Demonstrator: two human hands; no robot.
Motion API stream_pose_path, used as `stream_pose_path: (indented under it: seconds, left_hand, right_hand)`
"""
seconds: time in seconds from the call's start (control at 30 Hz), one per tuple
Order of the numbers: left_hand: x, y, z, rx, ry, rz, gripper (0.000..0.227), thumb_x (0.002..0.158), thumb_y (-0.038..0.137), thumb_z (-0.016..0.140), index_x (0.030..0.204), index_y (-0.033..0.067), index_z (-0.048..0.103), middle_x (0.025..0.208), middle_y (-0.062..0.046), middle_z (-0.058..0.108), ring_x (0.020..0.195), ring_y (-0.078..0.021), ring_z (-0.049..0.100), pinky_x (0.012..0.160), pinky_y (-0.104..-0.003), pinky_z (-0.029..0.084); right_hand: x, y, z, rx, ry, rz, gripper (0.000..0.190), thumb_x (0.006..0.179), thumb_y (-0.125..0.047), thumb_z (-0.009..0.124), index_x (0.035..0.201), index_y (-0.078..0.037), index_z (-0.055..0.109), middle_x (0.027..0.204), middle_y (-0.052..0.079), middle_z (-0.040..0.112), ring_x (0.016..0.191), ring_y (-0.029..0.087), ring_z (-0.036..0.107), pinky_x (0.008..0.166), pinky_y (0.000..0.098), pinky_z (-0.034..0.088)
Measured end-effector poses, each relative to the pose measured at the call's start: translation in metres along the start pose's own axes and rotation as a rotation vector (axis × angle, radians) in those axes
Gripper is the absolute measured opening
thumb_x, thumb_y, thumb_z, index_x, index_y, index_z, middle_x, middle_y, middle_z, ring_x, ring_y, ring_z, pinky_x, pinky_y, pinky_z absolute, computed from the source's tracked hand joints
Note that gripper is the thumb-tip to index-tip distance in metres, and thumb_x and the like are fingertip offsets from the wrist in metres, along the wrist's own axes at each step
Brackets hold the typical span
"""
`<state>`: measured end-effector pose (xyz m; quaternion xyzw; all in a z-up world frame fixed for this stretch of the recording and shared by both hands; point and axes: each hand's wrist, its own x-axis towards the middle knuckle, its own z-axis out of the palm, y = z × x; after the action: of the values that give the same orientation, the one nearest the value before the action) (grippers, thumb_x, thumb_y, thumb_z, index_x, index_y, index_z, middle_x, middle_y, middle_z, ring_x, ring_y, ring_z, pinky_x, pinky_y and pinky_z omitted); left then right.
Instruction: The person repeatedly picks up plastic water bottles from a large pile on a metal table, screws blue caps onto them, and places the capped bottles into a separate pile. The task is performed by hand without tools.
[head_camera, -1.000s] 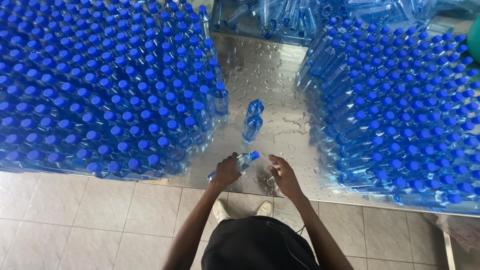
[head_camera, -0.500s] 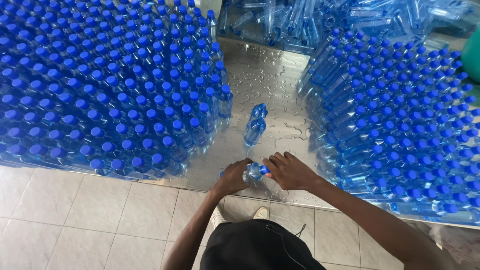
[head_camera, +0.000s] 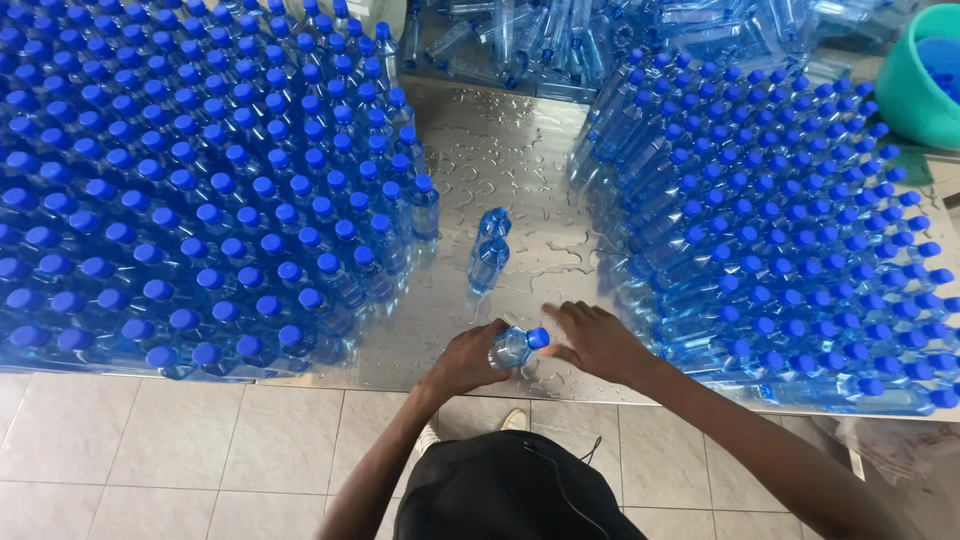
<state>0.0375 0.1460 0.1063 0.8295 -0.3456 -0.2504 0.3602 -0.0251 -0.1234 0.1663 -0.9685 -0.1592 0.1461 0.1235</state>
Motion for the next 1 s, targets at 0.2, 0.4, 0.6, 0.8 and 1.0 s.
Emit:
stream_pose_path:
  seconds: [0.2,0.4,0.6,0.8,1.0]
  left_hand:
    - [0.002,0.022,-0.013,-0.047,-0.146,0.048,0.082,0.083,0.046,0.082,0.151,0.0097,0.052,0.129,-0.027,0.072,0.125,-0.049,0.068,0.107,-0.062,0.053]
    - [0.003,0.035,-0.02,-0.11,-0.243,0.064,0.081,0.082,0.046,0.083,0.148,0.0108,0.053,0.129,-0.027,0.072,0.125,-0.0509,0.068,0.104,-0.063,0.053]
    - [0.014,0.05,-0.034,-0.15,-0.632,0.155,0.115,0.071,0.074,0.078,0.158,0.0063,0.047,0.15,-0.024,0.062,0.136,-0.0457,0.058,0.112,-0.056,0.044]
    - [0.025,0.053,-0.017,-0.167,-0.52,0.199,0.08,0.08,0.049,0.082,0.145,0.0117,0.055,0.128,-0.016,0.074,0.114,-0.0404,0.07,0.096,-0.055,0.055]
    - [0.032,0.052,-0.016,-0.207,-0.454,0.184,0.091,0.079,0.061,0.083,0.149,0.0096,0.055,0.122,-0.027,0.076,0.114,-0.0538,0.073,0.094,-0.066,0.057]
  right_hand:
    - [-0.009,0.014,0.025,-0.273,0.286,-0.327,0.041,0.116,-0.049,0.042,0.118,-0.01,0.054,0.094,0.007,0.052,0.09,0.033,0.065,0.076,0.0445,0.055]
    - [-0.025,-0.017,0.008,0.362,0.152,0.056,0.053,0.108,-0.062,0.051,0.083,-0.016,0.06,0.066,0.006,0.062,0.065,0.023,0.068,0.065,0.0396,0.056]
    - [-0.039,-0.02,-0.014,-0.422,0.45,-0.546,0.059,0.113,-0.065,0.045,0.102,-0.011,0.066,0.089,0.012,0.068,0.08,0.028,0.069,0.069,0.0403,0.055]
    - [-0.031,0.004,0.026,0.219,0.208,0.103,0.071,0.108,-0.067,0.039,0.063,-0.016,0.06,0.061,0.006,0.062,0.06,0.031,0.062,0.055,0.0446,0.047]
    - [-0.055,-0.005,0.006,-0.005,0.19,0.058,0.076,0.11,-0.075,0.027,0.094,-0.011,0.064,0.08,0.016,0.067,0.077,0.035,0.074,0.067,0.0442,0.06]
